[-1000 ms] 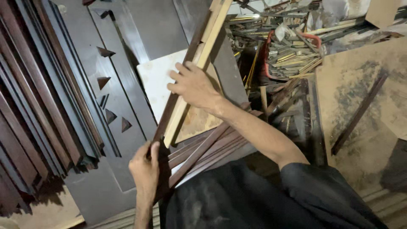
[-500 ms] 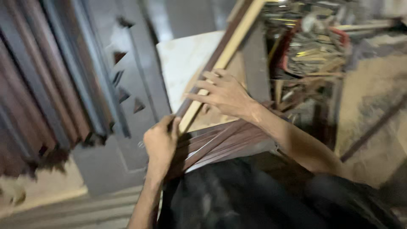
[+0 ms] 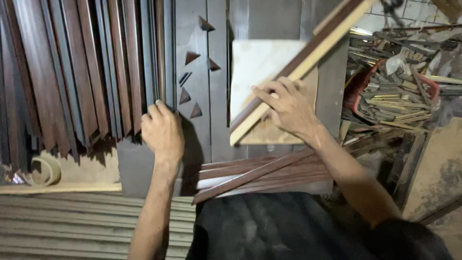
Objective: The person repeatedly rubs a long wooden strip against a clamped wooden board to smooth its surface. They handle multiple strips one at a time, rubbing each along the board and then stacking the finished pieces.
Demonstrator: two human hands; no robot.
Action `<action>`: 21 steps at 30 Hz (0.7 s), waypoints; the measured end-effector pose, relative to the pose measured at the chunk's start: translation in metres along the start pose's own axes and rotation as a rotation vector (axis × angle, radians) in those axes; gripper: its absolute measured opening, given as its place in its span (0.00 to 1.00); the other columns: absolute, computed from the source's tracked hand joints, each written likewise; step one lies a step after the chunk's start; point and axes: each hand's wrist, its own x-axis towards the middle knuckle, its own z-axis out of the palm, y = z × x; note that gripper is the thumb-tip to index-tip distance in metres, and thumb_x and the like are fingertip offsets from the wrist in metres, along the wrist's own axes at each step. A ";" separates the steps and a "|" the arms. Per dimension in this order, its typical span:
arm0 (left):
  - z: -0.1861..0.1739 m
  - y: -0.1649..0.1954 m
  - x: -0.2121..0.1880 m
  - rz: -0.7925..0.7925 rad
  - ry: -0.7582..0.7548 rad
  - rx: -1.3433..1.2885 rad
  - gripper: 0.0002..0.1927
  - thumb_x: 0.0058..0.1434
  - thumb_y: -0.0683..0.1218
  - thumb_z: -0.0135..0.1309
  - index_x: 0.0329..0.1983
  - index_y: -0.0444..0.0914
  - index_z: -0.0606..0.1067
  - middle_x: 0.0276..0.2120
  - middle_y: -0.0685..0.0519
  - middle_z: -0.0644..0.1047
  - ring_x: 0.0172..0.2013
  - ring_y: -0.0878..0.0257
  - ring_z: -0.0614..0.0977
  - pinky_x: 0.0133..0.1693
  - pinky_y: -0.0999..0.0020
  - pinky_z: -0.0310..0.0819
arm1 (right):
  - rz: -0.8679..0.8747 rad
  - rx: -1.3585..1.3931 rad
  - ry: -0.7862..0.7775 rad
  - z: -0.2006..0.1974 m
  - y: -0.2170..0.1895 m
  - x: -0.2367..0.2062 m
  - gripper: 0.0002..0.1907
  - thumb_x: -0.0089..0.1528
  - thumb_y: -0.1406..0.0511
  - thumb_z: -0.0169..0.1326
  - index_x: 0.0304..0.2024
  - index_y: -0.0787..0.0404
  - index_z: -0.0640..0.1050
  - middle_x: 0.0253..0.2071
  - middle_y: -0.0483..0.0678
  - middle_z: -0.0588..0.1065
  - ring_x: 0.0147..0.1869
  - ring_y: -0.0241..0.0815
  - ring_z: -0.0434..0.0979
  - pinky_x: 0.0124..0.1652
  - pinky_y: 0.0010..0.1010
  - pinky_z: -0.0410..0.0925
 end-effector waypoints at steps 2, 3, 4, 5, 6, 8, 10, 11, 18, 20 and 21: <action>0.010 -0.002 0.002 0.000 -0.099 0.014 0.13 0.66 0.45 0.60 0.48 0.34 0.74 0.42 0.47 0.74 0.41 0.52 0.80 0.36 0.60 0.79 | -0.043 -0.021 0.073 -0.009 -0.008 -0.010 0.24 0.45 0.59 0.65 0.44 0.55 0.81 0.44 0.47 0.81 0.54 0.52 0.78 0.54 0.47 0.65; 0.012 -0.004 0.001 0.010 -0.149 0.021 0.09 0.68 0.44 0.59 0.45 0.34 0.73 0.43 0.46 0.74 0.42 0.51 0.80 0.35 0.60 0.79 | -0.054 -0.032 0.110 -0.011 -0.009 -0.013 0.26 0.41 0.53 0.66 0.39 0.56 0.80 0.43 0.50 0.81 0.55 0.56 0.78 0.54 0.48 0.65; 0.013 -0.006 0.000 -0.008 -0.150 -0.063 0.13 0.65 0.46 0.61 0.44 0.34 0.73 0.41 0.45 0.74 0.40 0.50 0.80 0.34 0.57 0.79 | -0.052 0.051 -0.014 -0.011 -0.004 -0.014 0.23 0.44 0.55 0.67 0.38 0.57 0.80 0.41 0.50 0.80 0.52 0.52 0.78 0.55 0.47 0.66; 0.014 -0.005 -0.001 -0.024 -0.137 -0.157 0.17 0.62 0.49 0.62 0.43 0.33 0.72 0.40 0.45 0.74 0.38 0.48 0.80 0.32 0.55 0.78 | -0.053 0.121 -0.131 -0.009 0.003 -0.013 0.19 0.47 0.57 0.68 0.37 0.57 0.80 0.39 0.49 0.80 0.49 0.49 0.78 0.55 0.46 0.67; 0.012 -0.006 -0.002 -0.038 -0.119 -0.250 0.21 0.58 0.52 0.63 0.42 0.32 0.71 0.39 0.44 0.74 0.36 0.46 0.80 0.31 0.52 0.77 | -0.053 0.189 -0.241 -0.007 0.008 -0.013 0.16 0.50 0.59 0.69 0.36 0.58 0.80 0.37 0.49 0.79 0.46 0.45 0.78 0.56 0.45 0.68; 0.011 0.001 -0.006 -0.032 -0.045 -0.136 0.15 0.62 0.48 0.61 0.40 0.35 0.70 0.41 0.45 0.74 0.40 0.48 0.80 0.30 0.57 0.78 | -0.145 0.265 -0.188 -0.003 0.013 -0.018 0.07 0.54 0.69 0.63 0.35 0.55 0.80 0.35 0.45 0.80 0.44 0.42 0.78 0.53 0.41 0.69; 0.009 0.008 -0.012 -0.038 0.022 -0.086 0.15 0.63 0.47 0.60 0.46 0.35 0.71 0.42 0.46 0.74 0.41 0.49 0.80 0.30 0.60 0.79 | -0.225 0.391 -0.085 -0.002 0.000 -0.032 0.11 0.57 0.75 0.60 0.36 0.53 0.81 0.33 0.42 0.80 0.42 0.39 0.77 0.49 0.37 0.70; 0.009 0.011 -0.013 -0.050 0.072 -0.096 0.20 0.62 0.47 0.61 0.53 0.34 0.72 0.41 0.47 0.73 0.40 0.50 0.79 0.31 0.61 0.78 | -0.266 0.464 0.005 -0.001 -0.014 -0.043 0.12 0.58 0.75 0.60 0.38 0.53 0.82 0.32 0.42 0.80 0.41 0.37 0.77 0.46 0.37 0.70; 0.010 0.012 -0.019 -0.063 0.161 -0.033 0.31 0.53 0.60 0.64 0.51 0.34 0.74 0.36 0.50 0.72 0.39 0.54 0.79 0.32 0.62 0.78 | -0.194 0.598 -0.153 -0.002 -0.119 -0.106 0.12 0.59 0.62 0.63 0.45 0.54 0.84 0.34 0.42 0.77 0.40 0.41 0.73 0.39 0.35 0.66; 0.011 0.013 -0.019 -0.095 0.097 -0.072 0.27 0.55 0.60 0.65 0.44 0.36 0.73 0.37 0.50 0.73 0.41 0.54 0.80 0.29 0.62 0.77 | -0.141 0.640 -0.159 -0.005 -0.127 -0.109 0.13 0.58 0.59 0.64 0.44 0.55 0.84 0.37 0.41 0.77 0.43 0.42 0.72 0.43 0.35 0.65; 0.013 0.014 -0.019 -0.107 0.071 -0.098 0.25 0.56 0.60 0.66 0.41 0.37 0.72 0.38 0.50 0.73 0.42 0.53 0.80 0.27 0.62 0.77 | -0.126 0.622 -0.167 -0.007 -0.127 -0.108 0.14 0.58 0.59 0.64 0.44 0.56 0.84 0.38 0.41 0.77 0.43 0.42 0.72 0.44 0.35 0.65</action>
